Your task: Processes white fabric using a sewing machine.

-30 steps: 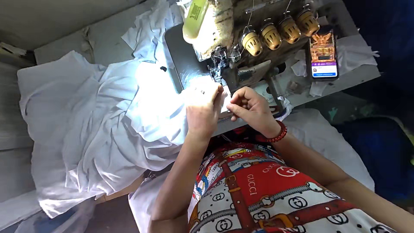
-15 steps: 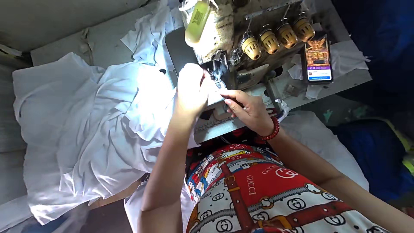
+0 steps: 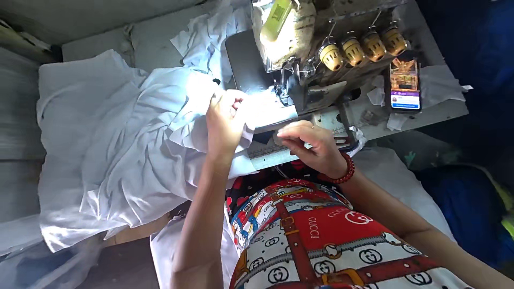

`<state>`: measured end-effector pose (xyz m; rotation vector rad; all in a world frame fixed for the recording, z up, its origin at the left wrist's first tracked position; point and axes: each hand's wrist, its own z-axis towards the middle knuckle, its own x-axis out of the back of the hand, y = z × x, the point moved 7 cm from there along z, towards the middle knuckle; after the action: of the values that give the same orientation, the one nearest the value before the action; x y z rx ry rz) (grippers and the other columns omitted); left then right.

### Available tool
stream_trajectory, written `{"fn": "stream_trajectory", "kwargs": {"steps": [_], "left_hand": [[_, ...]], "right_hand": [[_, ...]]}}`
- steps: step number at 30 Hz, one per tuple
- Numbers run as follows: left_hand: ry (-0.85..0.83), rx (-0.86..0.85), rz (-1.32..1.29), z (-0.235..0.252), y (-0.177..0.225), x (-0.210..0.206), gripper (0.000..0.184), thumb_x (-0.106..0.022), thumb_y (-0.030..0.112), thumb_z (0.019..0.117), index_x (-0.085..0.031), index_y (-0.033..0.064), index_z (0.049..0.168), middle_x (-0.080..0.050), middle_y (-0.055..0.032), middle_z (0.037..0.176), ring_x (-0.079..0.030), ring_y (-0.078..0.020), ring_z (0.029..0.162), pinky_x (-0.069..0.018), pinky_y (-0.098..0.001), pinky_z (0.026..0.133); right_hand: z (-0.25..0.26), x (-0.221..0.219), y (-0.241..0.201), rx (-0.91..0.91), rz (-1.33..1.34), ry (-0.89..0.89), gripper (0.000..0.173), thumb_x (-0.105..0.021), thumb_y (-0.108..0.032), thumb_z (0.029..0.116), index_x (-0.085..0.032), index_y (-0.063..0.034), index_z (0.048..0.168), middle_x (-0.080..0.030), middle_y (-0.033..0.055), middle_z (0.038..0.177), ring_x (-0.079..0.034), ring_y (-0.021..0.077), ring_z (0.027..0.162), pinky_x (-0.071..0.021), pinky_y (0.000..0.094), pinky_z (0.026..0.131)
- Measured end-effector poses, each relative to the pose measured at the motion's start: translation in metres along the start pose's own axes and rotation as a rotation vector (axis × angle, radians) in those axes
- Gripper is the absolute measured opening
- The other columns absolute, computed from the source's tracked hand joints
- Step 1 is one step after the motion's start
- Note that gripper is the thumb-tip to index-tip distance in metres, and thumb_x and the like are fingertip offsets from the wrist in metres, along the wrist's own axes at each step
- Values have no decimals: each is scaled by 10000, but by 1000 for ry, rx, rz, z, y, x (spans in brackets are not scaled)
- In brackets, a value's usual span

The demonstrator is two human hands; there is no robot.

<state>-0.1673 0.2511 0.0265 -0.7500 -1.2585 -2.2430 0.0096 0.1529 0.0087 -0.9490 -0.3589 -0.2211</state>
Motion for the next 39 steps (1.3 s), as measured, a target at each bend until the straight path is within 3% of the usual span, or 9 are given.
{"fn": "stream_trajectory", "kwargs": {"steps": [5, 9, 12, 16, 22, 27, 31, 35, 39], "left_hand": [[-138, 99, -124, -65, 30, 2, 128, -665, 154, 969, -710, 34, 970, -666, -58, 877, -619, -107, 751, -534, -265, 685], [-271, -12, -182, -65, 54, -20, 121, -658, 176, 956, -738, 85, 954, -665, -1, 793, -612, -82, 684, -524, -261, 628], [-299, -69, -194, -44, 65, -32, 134, -634, 130, 975, -742, 64, 1017, -684, -44, 809, -624, -152, 682, -526, -341, 633], [-240, -194, -245, -32, 74, -23, 161, -642, 65, 964, -716, 39, 1105, -740, -89, 1035, -703, -207, 936, -570, -395, 835], [-117, 5, 23, -24, -22, 32, 248, -543, 66, 985, -701, -19, 1157, -696, -198, 1172, -648, -310, 1131, -505, -453, 981], [-666, 174, 221, -33, -68, 24, 572, -796, 167, 890, -580, -33, 1380, -641, -290, 1248, -605, -492, 1165, -443, -707, 979], [-679, 21, 153, -18, -49, 59, 154, -785, 136, 874, -724, 13, 946, -683, -159, 883, -646, -317, 795, -514, -572, 702], [-457, -197, -80, 13, -16, 143, 250, -728, 320, 909, -616, 112, 992, -650, 12, 1109, -625, -102, 1131, -517, -339, 1012], [-504, -215, -250, 40, 52, 192, 119, -688, 148, 919, -604, 101, 849, -664, 62, 1010, -618, 30, 932, -504, -151, 825]], "right_hand": [[1, -11, 0, 105, -49, -129, 305, -554, -105, 1036, -634, 6, 1309, -582, 207, 1395, -662, 182, 1130, -579, 290, 900], [4, 10, 13, 86, -173, -174, 200, -587, -137, 1007, -735, -42, 1101, -712, 102, 1033, -698, 171, 902, -589, 324, 729], [10, 41, 24, -24, -280, -73, 192, -561, -95, 995, -717, 13, 1027, -687, 137, 986, -662, 176, 887, -565, 308, 801], [8, 52, 15, -44, -342, 14, 204, -577, -121, 1003, -727, 14, 1036, -681, 126, 927, -647, 142, 826, -554, 257, 757], [-15, 32, -16, -21, -163, -87, 186, -606, -129, 981, -746, -18, 1032, -680, 55, 897, -635, 48, 819, -548, 179, 745], [-12, 30, -25, -2, -167, -138, 175, -610, -114, 964, -764, -38, 996, -684, 42, 837, -644, 72, 753, -548, 219, 674], [-2, 58, -35, 33, -234, -53, 163, -621, -92, 949, -760, -19, 996, -685, 45, 846, -634, 67, 749, -542, 205, 674], [13, 84, -44, 45, -251, 3, 158, -632, -92, 964, -748, 7, 1005, -691, 60, 872, -624, 53, 745, -542, 192, 686], [60, 130, -76, 118, -226, 74, 215, -550, -132, 1042, -663, 48, 1073, -657, 35, 931, -589, -9, 727, -533, 167, 657]]}}
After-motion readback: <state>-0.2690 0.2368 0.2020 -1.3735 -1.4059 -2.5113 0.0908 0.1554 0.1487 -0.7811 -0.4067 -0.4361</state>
